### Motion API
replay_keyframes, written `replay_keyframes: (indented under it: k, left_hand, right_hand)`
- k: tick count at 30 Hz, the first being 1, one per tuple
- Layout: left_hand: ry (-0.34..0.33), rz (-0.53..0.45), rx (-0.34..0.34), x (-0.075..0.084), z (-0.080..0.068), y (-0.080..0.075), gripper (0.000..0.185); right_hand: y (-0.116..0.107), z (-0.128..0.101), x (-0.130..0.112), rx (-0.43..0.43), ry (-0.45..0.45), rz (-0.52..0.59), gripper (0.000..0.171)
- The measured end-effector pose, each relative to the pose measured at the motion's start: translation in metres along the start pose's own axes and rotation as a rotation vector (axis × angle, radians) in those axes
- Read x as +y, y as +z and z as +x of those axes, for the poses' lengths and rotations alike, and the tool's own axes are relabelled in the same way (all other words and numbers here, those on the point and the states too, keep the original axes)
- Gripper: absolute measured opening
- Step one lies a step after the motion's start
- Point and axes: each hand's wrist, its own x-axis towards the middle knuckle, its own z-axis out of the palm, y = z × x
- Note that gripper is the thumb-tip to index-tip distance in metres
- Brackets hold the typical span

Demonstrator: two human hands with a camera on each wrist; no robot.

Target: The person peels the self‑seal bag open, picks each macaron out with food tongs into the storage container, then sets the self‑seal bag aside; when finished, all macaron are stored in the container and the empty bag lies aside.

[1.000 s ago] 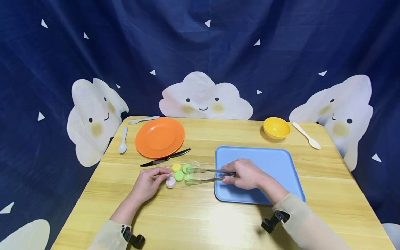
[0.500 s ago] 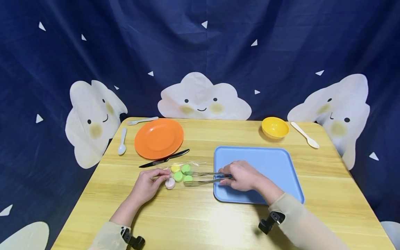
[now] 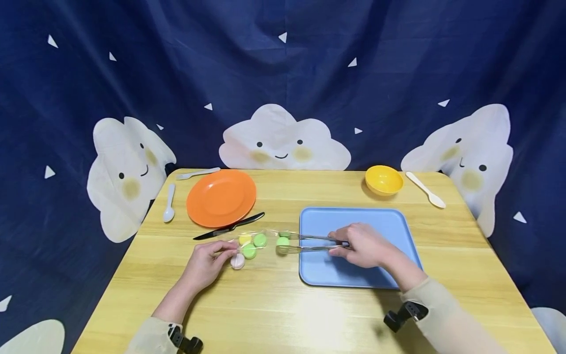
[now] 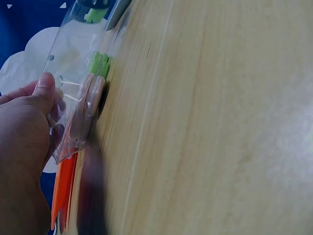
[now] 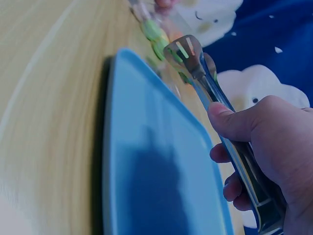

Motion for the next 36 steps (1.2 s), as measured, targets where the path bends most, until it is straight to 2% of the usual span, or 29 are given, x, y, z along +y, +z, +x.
replay_keyframes:
  k: [7, 15, 22, 29, 36]
  left_hand:
    - [-0.022, 0.003, -0.019, 0.0, 0.0, -0.001, 0.022]
    - [-0.007, 0.009, -0.011, -0.001, 0.0, 0.0, 0.023]
    - [-0.02, 0.008, -0.008, -0.002, -0.001, 0.001, 0.025]
    - [-0.039, 0.017, -0.015, 0.0, -0.003, -0.001, 0.024]
    - [-0.029, 0.017, -0.014, 0.001, -0.001, -0.001, 0.024]
  right_hand:
    - [-0.02, -0.023, 0.018, 0.057, 0.069, -0.014, 0.026]
    - [-0.035, -0.044, 0.039, 0.091, 0.177, -0.011, 0.033]
    - [-0.035, -0.052, 0.053, 0.065, 0.283, -0.02, 0.041]
    - [-0.029, -0.054, 0.059, 0.051, 0.312, -0.049, 0.041]
    - [-0.028, -0.053, 0.06, 0.041, 0.338, -0.045, 0.044]
